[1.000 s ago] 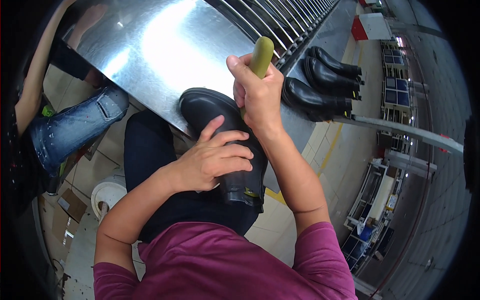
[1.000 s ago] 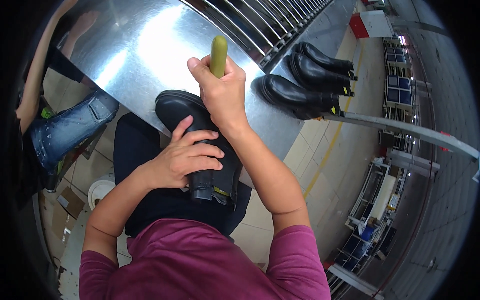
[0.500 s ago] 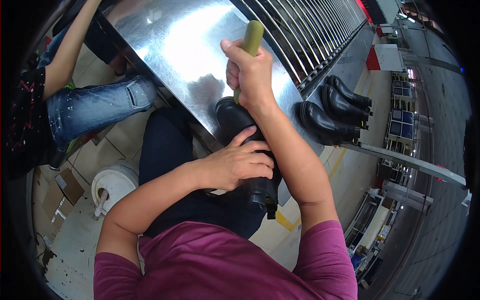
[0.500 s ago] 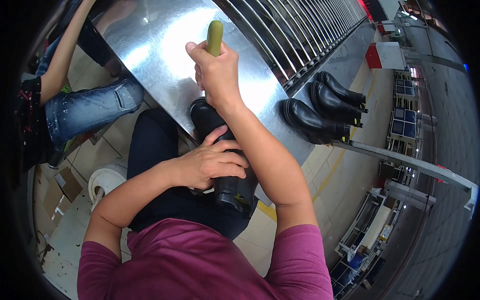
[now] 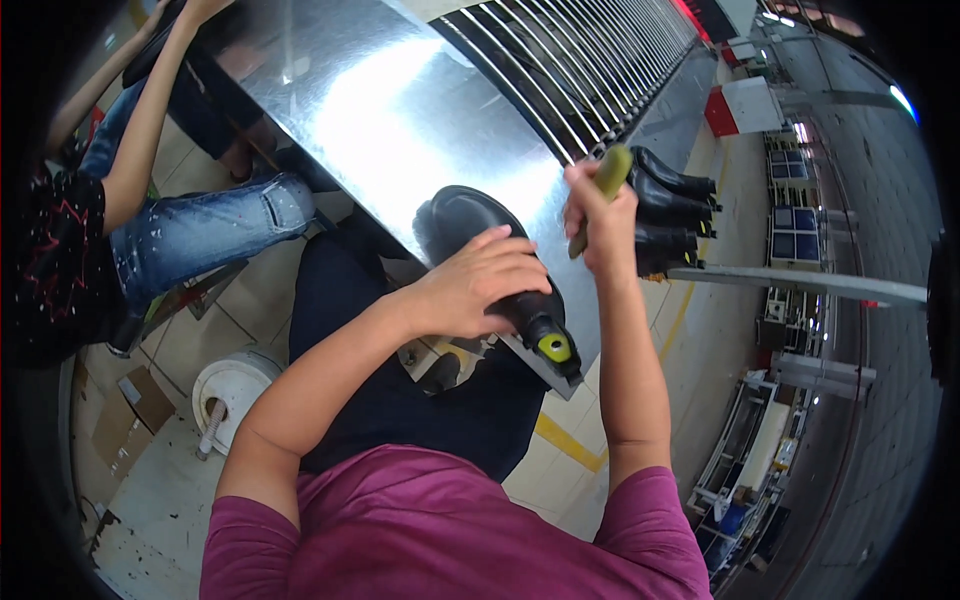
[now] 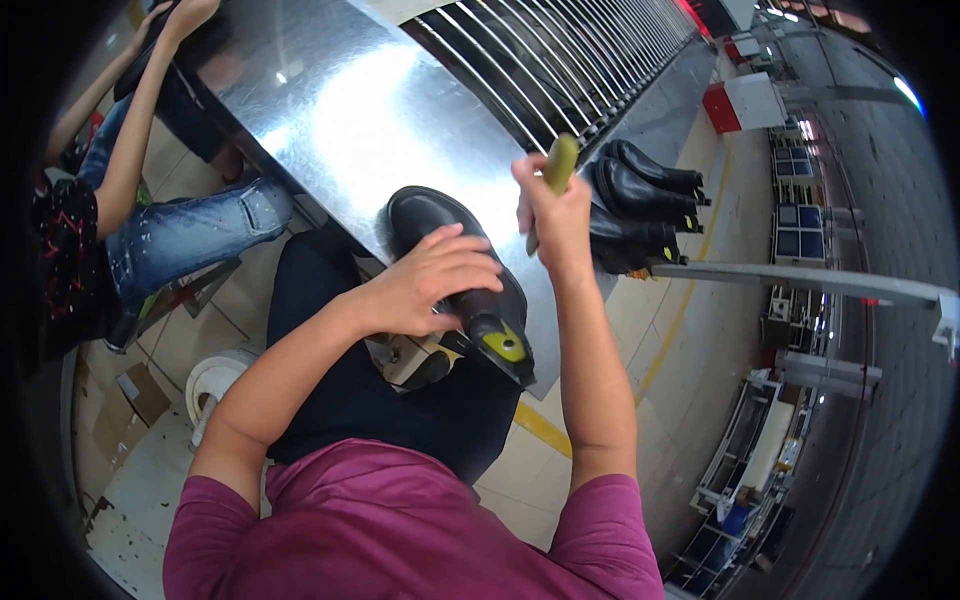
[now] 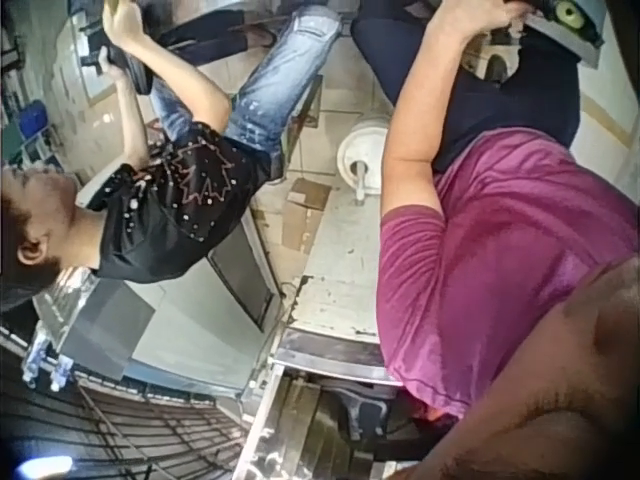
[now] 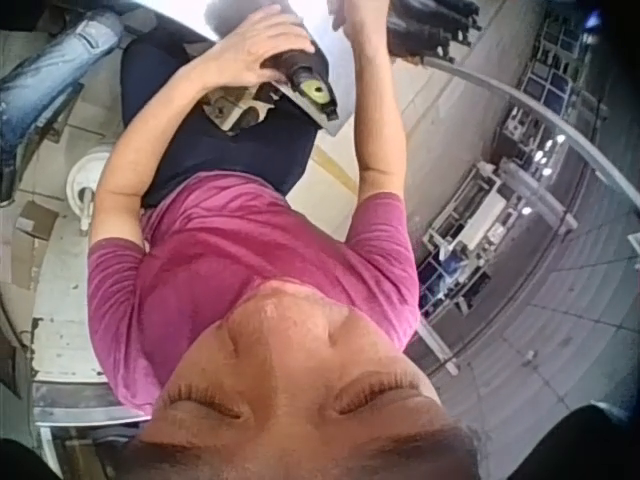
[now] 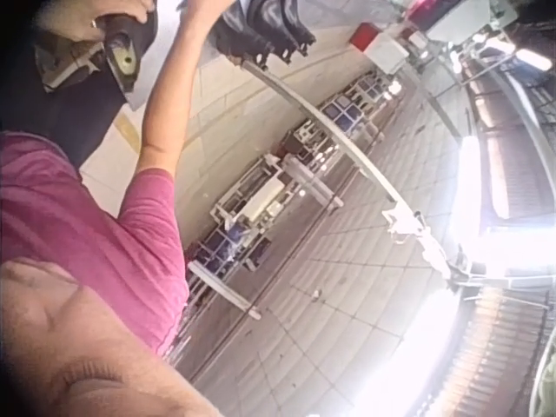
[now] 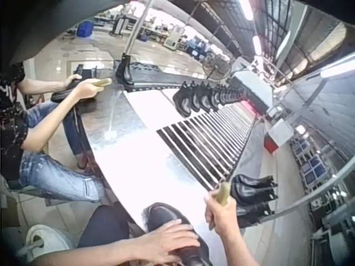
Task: The worker is cleaning the edges of the shoe and its sole using a small green tool.
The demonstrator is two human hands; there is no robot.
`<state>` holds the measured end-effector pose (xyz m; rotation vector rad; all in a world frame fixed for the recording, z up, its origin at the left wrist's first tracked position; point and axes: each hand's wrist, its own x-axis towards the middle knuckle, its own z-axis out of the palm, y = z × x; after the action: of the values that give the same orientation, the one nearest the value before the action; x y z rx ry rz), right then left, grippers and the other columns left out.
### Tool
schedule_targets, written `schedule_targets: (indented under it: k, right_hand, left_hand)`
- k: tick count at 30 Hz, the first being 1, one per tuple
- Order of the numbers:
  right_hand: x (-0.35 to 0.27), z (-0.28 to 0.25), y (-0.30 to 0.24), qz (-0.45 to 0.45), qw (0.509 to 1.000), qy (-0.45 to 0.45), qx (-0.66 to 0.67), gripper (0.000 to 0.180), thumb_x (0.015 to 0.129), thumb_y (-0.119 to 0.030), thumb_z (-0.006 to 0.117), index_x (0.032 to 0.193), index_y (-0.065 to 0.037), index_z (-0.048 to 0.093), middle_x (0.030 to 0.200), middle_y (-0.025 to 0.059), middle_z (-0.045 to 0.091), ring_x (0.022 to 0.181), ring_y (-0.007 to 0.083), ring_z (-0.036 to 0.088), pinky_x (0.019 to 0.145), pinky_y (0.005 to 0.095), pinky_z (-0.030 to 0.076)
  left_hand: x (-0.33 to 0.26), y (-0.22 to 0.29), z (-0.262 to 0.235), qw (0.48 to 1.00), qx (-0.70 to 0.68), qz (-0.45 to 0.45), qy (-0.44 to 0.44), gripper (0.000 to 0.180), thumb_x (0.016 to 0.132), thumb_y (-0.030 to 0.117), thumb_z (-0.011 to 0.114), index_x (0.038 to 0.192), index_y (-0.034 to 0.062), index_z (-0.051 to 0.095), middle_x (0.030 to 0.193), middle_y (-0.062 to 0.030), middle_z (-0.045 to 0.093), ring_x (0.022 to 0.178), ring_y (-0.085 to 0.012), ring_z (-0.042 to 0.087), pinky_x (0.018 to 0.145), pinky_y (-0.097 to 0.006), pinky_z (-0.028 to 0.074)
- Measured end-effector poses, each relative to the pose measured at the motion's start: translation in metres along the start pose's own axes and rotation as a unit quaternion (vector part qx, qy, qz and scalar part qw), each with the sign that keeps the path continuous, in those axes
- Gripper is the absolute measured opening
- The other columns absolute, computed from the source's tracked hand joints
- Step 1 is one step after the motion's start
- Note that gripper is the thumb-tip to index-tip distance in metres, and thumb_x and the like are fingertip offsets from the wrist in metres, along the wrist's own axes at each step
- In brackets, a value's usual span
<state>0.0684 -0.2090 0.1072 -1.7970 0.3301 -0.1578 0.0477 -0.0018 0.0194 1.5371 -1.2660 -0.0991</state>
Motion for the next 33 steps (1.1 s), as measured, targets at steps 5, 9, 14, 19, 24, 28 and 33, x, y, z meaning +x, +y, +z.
schedule_targets:
  k: [5, 9, 14, 19, 24, 28, 33]
  right_hand:
    - [-0.037, -0.037, 0.089, 0.033, 0.974, 0.223, 0.019, 0.022, 0.092, -0.024, 0.078, 0.092, -0.005, 0.068, 0.071, -0.0041, 0.056, 0.056, 0.0052, 0.048, 0.050, 0.0236, 0.036]
    - [-0.068, 0.001, 0.091, 0.087, 0.967, 0.236, 0.048, 0.022, 0.093, -0.027, 0.078, 0.095, -0.008, 0.069, 0.070, -0.0038, 0.055, 0.062, 0.0063, 0.051, 0.051, 0.0240, 0.036]
    - [-0.124, 0.086, 0.063, 0.183, 0.891, 0.119, 0.398, 0.022, 0.097, -0.026, 0.074, 0.104, -0.012, 0.058, 0.063, -0.0035, 0.044, 0.048, 0.0079, 0.044, 0.043, 0.0237, 0.034]
    - [-0.133, 0.047, 0.076, 0.152, 0.898, 0.123, 0.394, 0.026, 0.096, -0.028, 0.074, 0.107, -0.012, 0.057, 0.064, -0.0013, 0.045, 0.049, 0.0102, 0.047, 0.043, 0.0243, 0.038]
    - [-0.126, 0.007, 0.091, 0.111, 0.877, 0.158, 0.440, 0.031, 0.098, -0.027, 0.073, 0.116, -0.011, 0.054, 0.069, 0.0006, 0.049, 0.056, 0.0128, 0.052, 0.047, 0.0272, 0.042]
    - [-0.108, 0.022, 0.089, 0.068, 0.885, 0.136, 0.441, 0.047, 0.097, -0.025, 0.071, 0.136, -0.008, 0.051, 0.066, -0.0001, 0.050, 0.053, 0.0120, 0.053, 0.047, 0.0278, 0.044]
    - [-0.095, 0.029, 0.084, 0.105, 0.862, 0.135, 0.477, 0.038, 0.101, -0.025, 0.066, 0.133, -0.008, 0.054, 0.062, -0.0008, 0.045, 0.051, 0.0112, 0.050, 0.045, 0.0268, 0.041]
  left_hand:
    - [-0.020, 0.022, 0.065, 0.958, 0.085, -0.136, 0.237, 0.085, 0.073, 0.030, 0.090, 0.145, 0.0068, 0.052, 0.156, -0.0179, 0.044, 0.150, -0.0427, 0.032, 0.123, -0.057, 0.026]
    - [-0.034, 0.069, 0.100, 0.972, 0.009, -0.123, 0.200, 0.130, 0.069, 0.062, 0.087, 0.162, 0.0027, 0.018, 0.166, -0.0341, 0.013, 0.152, -0.0551, 0.016, 0.122, -0.064, 0.017]
    - [-0.050, 0.036, 0.037, 0.880, -0.100, -0.309, 0.348, 0.065, 0.083, -0.001, 0.081, 0.141, -0.0046, 0.052, 0.124, -0.0116, 0.071, 0.104, -0.0139, 0.069, 0.091, -0.028, 0.055]
    - [-0.070, 0.045, -0.010, 0.937, -0.020, -0.269, 0.220, 0.068, 0.079, 0.010, 0.089, 0.138, -0.0054, 0.059, 0.118, -0.0100, 0.075, 0.107, -0.0114, 0.067, 0.098, -0.029, 0.052]
    - [-0.158, 0.074, -0.047, 0.942, 0.067, -0.313, 0.099, 0.070, 0.076, 0.002, 0.085, 0.141, 0.0007, 0.058, 0.139, -0.0158, 0.065, 0.129, -0.0257, 0.063, 0.111, -0.037, 0.048]
    - [-0.181, 0.068, -0.041, 0.941, 0.129, -0.301, 0.088, 0.079, 0.071, -0.005, 0.085, 0.143, -0.0007, 0.054, 0.142, -0.0180, 0.062, 0.133, -0.0312, 0.059, 0.114, -0.041, 0.046]
    - [-0.156, 0.080, -0.041, 0.930, 0.135, -0.335, 0.064, 0.072, 0.074, 0.005, 0.084, 0.141, 0.0011, 0.058, 0.140, -0.0190, 0.063, 0.131, -0.0346, 0.061, 0.111, -0.044, 0.047]
